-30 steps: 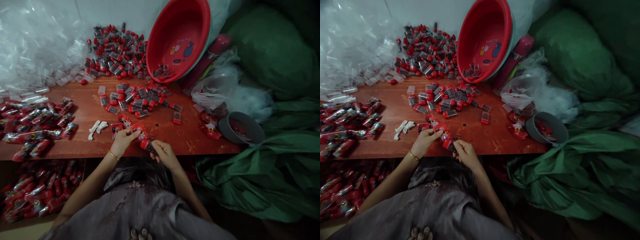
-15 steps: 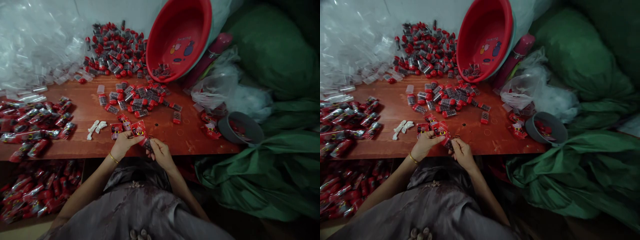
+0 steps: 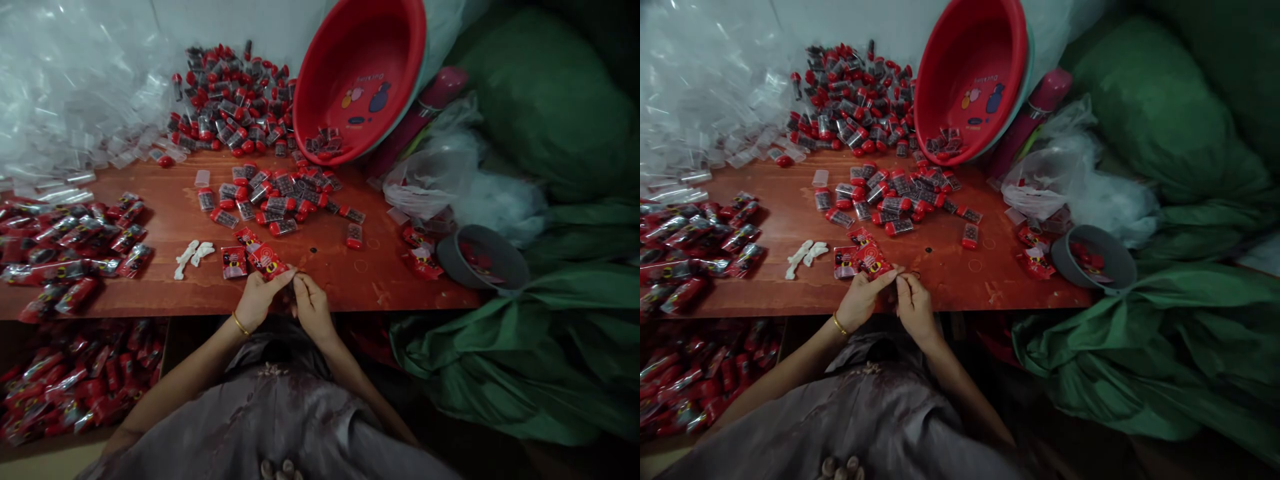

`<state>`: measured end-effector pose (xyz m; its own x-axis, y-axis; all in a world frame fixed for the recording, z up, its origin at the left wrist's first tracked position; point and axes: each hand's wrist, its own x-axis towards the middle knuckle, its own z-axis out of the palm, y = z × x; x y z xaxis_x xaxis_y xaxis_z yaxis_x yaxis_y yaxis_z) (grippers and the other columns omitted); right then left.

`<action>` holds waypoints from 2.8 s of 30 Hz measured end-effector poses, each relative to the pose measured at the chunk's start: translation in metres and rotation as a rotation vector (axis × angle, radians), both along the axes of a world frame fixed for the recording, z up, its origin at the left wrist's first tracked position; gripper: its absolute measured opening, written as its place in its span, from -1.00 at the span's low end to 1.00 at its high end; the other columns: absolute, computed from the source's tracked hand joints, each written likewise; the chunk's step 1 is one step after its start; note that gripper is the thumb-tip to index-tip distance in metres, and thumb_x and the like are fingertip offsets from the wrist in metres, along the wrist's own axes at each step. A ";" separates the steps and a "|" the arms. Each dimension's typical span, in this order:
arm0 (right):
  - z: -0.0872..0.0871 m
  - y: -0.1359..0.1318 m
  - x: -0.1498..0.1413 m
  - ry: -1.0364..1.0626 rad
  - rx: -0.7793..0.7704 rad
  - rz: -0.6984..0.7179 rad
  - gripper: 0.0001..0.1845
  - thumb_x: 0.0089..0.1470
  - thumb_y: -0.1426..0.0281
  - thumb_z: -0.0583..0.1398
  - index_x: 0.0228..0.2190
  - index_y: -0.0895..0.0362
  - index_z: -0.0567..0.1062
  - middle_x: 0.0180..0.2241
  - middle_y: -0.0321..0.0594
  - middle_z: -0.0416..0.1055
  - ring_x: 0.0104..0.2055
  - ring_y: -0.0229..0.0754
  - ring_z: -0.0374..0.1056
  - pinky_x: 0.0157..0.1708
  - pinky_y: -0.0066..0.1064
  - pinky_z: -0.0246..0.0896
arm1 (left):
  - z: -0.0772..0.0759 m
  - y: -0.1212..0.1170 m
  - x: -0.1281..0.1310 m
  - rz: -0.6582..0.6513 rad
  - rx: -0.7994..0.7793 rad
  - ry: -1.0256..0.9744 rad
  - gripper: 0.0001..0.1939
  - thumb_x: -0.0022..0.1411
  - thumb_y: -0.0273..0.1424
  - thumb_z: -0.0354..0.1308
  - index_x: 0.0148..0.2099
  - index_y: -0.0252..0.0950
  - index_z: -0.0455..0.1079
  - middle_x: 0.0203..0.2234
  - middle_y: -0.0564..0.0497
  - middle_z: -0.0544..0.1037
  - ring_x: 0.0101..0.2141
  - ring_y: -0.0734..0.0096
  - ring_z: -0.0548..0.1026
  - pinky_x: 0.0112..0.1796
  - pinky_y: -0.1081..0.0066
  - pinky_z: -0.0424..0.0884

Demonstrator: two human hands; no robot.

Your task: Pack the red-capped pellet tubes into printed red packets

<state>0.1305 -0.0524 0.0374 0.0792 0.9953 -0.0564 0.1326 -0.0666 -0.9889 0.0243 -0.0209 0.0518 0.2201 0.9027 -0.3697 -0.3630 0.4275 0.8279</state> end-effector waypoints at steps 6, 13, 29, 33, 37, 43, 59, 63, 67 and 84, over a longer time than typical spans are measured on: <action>0.002 0.000 -0.003 0.103 -0.018 -0.047 -0.61 0.17 0.03 -0.04 -0.43 0.07 0.29 -0.58 -0.39 0.21 -0.68 -0.36 0.11 -0.69 -0.51 0.06 | 0.003 0.001 0.001 -0.097 0.002 -0.087 -0.59 -0.14 -0.07 0.33 -0.39 -0.33 0.46 -0.70 0.11 0.39 -0.71 0.56 0.30 -0.66 0.49 0.25; 0.006 0.002 -0.001 -0.021 0.034 -0.067 -0.62 0.20 0.07 -0.07 -0.43 0.07 0.29 -0.63 -0.40 0.19 -0.65 -0.34 0.14 -0.64 -0.50 0.11 | 0.002 0.001 0.003 -0.059 0.048 -0.017 -0.60 -0.16 -0.07 0.34 -0.48 -0.32 0.42 -0.73 0.12 0.38 -0.71 0.57 0.30 -0.66 0.51 0.25; -0.011 0.018 0.007 0.149 0.000 -0.072 -0.71 -0.07 0.16 0.24 -0.47 0.06 0.27 -0.67 -0.47 0.28 -0.72 -0.37 0.17 -0.70 -0.52 0.11 | 0.003 0.002 -0.002 -0.034 -0.086 -0.199 -0.65 -0.20 -0.17 0.41 -0.44 -0.33 0.49 -0.64 0.11 0.45 -0.63 0.59 0.35 -0.57 0.53 0.32; -0.019 0.029 0.007 -0.143 0.188 -0.141 -0.67 -0.11 0.17 0.28 -0.59 0.08 0.28 -0.67 -0.44 0.24 -0.65 -0.36 0.15 -0.60 -0.51 0.12 | 0.004 0.005 -0.015 -0.076 -0.221 -0.233 -0.61 -0.27 -0.18 0.45 -0.40 -0.31 0.50 -0.52 0.03 0.57 -0.51 0.48 0.50 -0.37 0.45 0.42; -0.013 0.042 0.006 -0.543 0.381 -0.089 -0.66 -0.11 0.08 0.27 -0.50 0.09 0.38 -0.59 -0.33 0.34 -0.51 -0.26 0.27 -0.41 -0.43 0.23 | 0.007 0.009 -0.031 -0.167 -0.299 -0.171 -0.53 -0.27 -0.16 0.44 -0.29 -0.30 0.49 -0.47 -0.03 0.61 -0.44 0.30 0.57 -0.29 0.33 0.45; -0.005 0.093 0.070 -1.049 0.388 -0.248 -0.48 0.17 0.10 -0.02 -0.06 0.24 0.39 -0.01 0.10 0.35 0.04 0.06 0.22 0.02 -0.09 0.11 | 0.026 0.041 -0.116 0.203 -0.207 -0.041 -0.85 0.11 -0.31 0.24 -0.40 -0.28 0.43 -0.44 0.05 0.62 -0.29 0.38 0.55 -0.12 0.31 0.41; -0.015 0.086 -0.028 -1.105 0.227 0.105 -0.58 0.20 0.13 0.03 -0.11 0.13 0.46 -0.18 -0.06 0.47 -0.13 -0.04 0.32 -0.13 -0.25 0.14 | 0.003 0.059 -0.118 0.405 0.514 0.896 -0.60 0.03 -0.16 0.20 -0.15 -0.32 0.49 -0.18 -0.13 0.58 -0.11 0.13 0.50 -0.07 0.17 0.36; -0.012 0.111 -0.039 -1.069 0.112 0.108 -0.55 0.10 0.03 0.12 -0.16 0.11 0.46 -0.21 -0.10 0.48 -0.18 -0.06 0.36 -0.27 -0.33 0.15 | -0.003 0.059 -0.104 0.175 0.671 1.385 -0.66 0.15 -0.24 0.10 -0.09 -0.28 0.48 -0.06 -0.17 0.53 0.07 -0.02 0.36 0.06 0.04 0.19; -0.013 0.117 -0.040 -1.035 0.058 0.115 -0.76 0.15 0.18 0.13 -0.25 0.05 0.48 -0.29 -0.23 0.51 -0.24 -0.13 0.38 -0.36 -0.40 0.09 | 0.003 0.076 -0.098 -0.018 0.653 1.622 -0.59 0.23 -0.14 -0.01 -0.14 -0.33 0.49 -0.22 -0.23 0.58 -0.05 -0.04 0.44 -0.07 0.12 0.29; -0.023 0.105 -0.035 -0.180 0.358 -0.020 -0.51 -0.01 0.17 0.20 -0.07 0.15 0.41 -0.10 -0.11 0.40 -0.36 -0.27 0.36 -0.27 -0.41 0.30 | 0.012 0.091 -0.075 0.020 0.578 0.858 -0.65 0.09 -0.14 0.12 -0.43 -0.35 0.49 -0.62 0.07 0.47 -0.57 0.48 0.32 -0.52 0.48 0.16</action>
<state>0.0958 0.0525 0.0140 0.0756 0.9477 0.3102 0.3083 0.2736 -0.9111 -0.0507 0.0698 0.0642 0.0702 0.9929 0.0960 0.4436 -0.1173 0.8885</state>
